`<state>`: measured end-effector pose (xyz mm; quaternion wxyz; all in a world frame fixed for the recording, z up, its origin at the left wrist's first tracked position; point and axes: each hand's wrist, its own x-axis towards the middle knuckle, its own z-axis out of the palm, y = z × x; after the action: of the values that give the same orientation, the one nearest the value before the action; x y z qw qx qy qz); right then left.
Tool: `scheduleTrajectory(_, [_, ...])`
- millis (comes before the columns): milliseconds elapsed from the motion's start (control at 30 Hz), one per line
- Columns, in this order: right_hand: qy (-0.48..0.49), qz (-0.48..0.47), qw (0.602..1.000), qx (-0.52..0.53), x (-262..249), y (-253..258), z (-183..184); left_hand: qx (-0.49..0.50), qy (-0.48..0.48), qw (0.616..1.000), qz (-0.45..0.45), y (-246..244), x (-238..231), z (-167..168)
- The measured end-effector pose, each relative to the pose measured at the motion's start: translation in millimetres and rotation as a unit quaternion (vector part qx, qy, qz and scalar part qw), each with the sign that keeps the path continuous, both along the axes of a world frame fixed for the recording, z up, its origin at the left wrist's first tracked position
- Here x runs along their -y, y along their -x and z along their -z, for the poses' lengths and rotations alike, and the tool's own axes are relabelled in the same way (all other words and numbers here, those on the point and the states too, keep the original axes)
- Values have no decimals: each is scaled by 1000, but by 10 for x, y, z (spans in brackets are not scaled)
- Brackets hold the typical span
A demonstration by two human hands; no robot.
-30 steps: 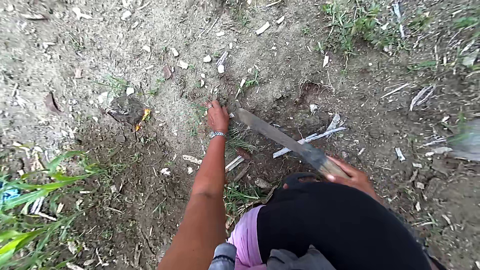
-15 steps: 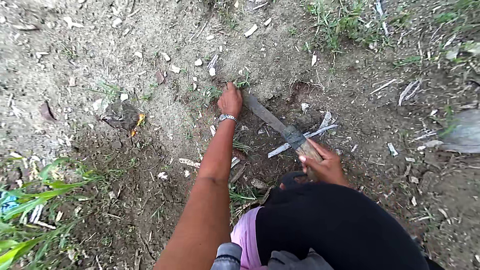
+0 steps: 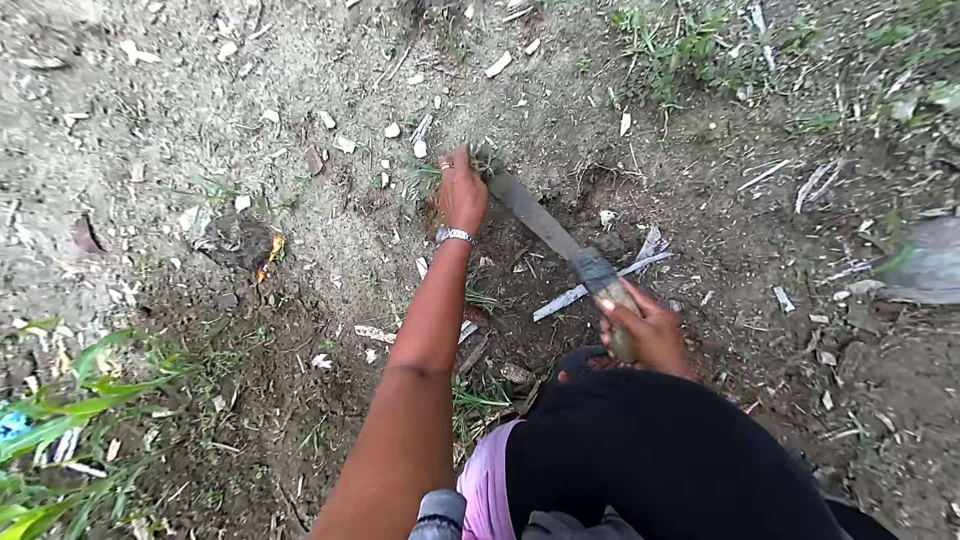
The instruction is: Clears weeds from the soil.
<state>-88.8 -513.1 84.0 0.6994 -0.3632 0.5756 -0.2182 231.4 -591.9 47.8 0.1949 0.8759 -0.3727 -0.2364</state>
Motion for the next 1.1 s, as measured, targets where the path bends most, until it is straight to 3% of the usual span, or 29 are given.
scheduleTrajectory(100, [160,-56,983,-74,-118,79,133,29,-92,994,52,219,216,15])
scheduleTrajectory(167, [348,-137,915,-151,-125,204,265,31,-109,993,35,213,290,11])
scheduleTrajectory(233, [415,-157,880,-167,-132,339,290,24,-113,993,19,83,270,54])
scheduleTrajectory(333, [280,-106,944,-139,-292,714,-10,-2,-84,995,45,-24,127,128])
scheduleTrajectory(433, [129,31,984,-118,-662,1244,-322,-44,3,997,55,82,-32,212])
scheduleTrajectory(533, [25,230,973,20,-1080,1701,-420,-57,86,991,90,414,104,100])
scheduleTrajectory(600, [-5,291,954,78,-1101,1815,-413,-49,103,983,147,680,419,-54])
scheduleTrajectory(733, [-21,263,964,33,-223,1397,-167,-51,54,970,233,1244,1250,-196])
scheduleTrajectory(867, [20,223,974,15,687,970,178,29,-45,958,281,1794,1862,-210])
scheduleTrajectory(967, [15,214,976,33,649,1040,186,73,-93,956,267,1992,2004,-142])
scheduleTrajectory(1100, [-36,246,967,50,26,1226,96,63,-40,963,258,1796,1854,10])
